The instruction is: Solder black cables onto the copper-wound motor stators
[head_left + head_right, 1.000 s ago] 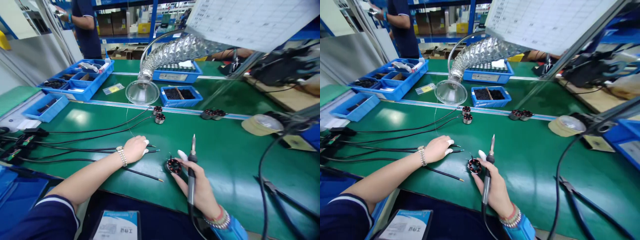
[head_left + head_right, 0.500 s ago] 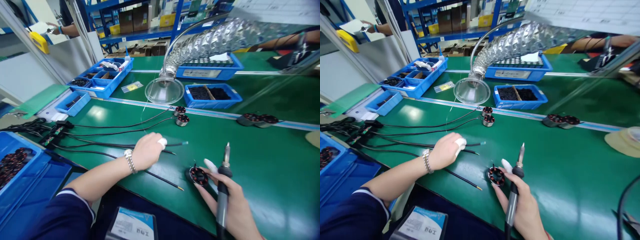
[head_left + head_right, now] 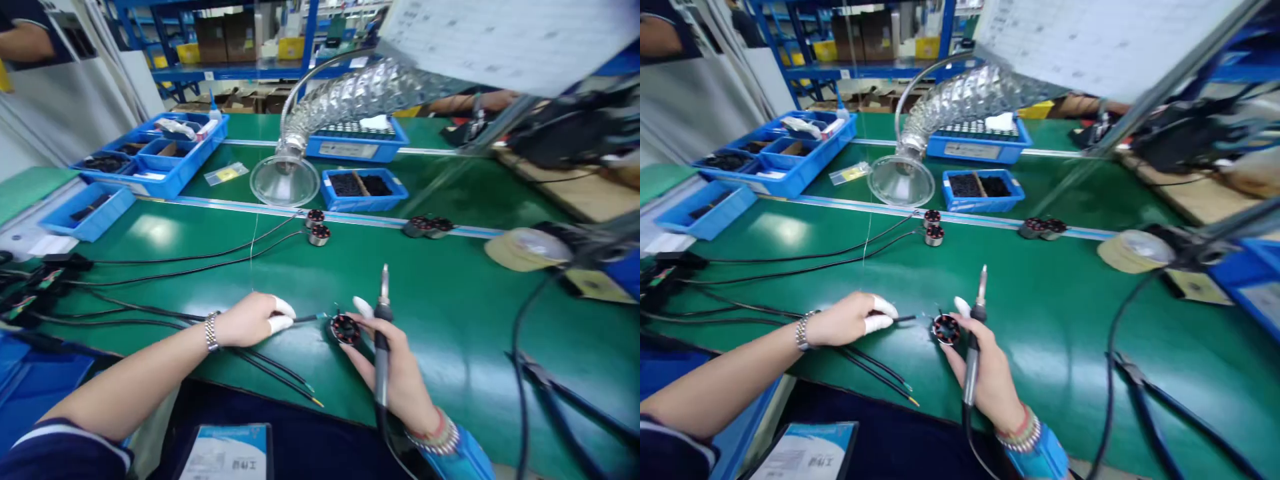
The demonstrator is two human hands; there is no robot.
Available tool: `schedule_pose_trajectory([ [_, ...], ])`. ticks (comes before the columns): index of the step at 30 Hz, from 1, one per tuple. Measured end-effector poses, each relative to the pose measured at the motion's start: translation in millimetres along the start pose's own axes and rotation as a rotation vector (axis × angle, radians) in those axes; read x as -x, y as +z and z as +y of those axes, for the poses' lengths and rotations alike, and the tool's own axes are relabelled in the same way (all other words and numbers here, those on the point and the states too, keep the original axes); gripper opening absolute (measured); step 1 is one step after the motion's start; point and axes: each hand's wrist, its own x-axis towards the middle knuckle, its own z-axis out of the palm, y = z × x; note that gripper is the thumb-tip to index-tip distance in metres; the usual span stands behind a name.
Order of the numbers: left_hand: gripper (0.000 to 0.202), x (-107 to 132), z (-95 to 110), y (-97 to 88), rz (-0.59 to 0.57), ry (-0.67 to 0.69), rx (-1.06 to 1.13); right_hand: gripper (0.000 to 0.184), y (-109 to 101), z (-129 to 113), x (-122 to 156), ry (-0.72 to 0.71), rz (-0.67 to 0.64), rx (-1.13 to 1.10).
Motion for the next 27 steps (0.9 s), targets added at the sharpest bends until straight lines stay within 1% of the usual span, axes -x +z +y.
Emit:
schedule_pose_trajectory([
  [3,0.03,-12,8,-15.9,0.071,-0.023,0.067,0.037,1,-4,-13,0.031,-0.011,0.015],
  [6,0.03,-23,15,-22.4,0.109,-0.033,0.073,0.035,5,-8,-27,0.018,-0.023,0.042],
  [9,0.029,-29,17,-19.5,0.145,0.004,0.1,0.035,7,-12,-34,-0.016,-0.027,0.062],
  [13,0.027,-28,12,-9.8,0.198,0.074,0.153,0.037,3,-29,-39,-0.098,0.046,0.081],
  [16,0.028,-24,7,-5.1,0.192,0.073,0.22,0.038,0,-49,-45,-0.167,0.076,0.05],
  [19,0.027,-22,7,-4.8,0.161,0.056,0.308,0.038,0,-62,-51,-0.167,0.062,-0.002],
  [21,0.024,-21,7,-6.0,0.143,0.049,0.327,0.037,2,-64,-54,-0.15,0.057,-0.026],
  [23,0.023,-20,8,-6.9,0.15,0.064,0.31,0.036,4,-63,-54,-0.141,0.059,-0.039],
  [27,0.019,-20,7,-6.8,0.26,0.137,0.275,0.037,6,-58,-51,-0.118,0.053,-0.098],
])
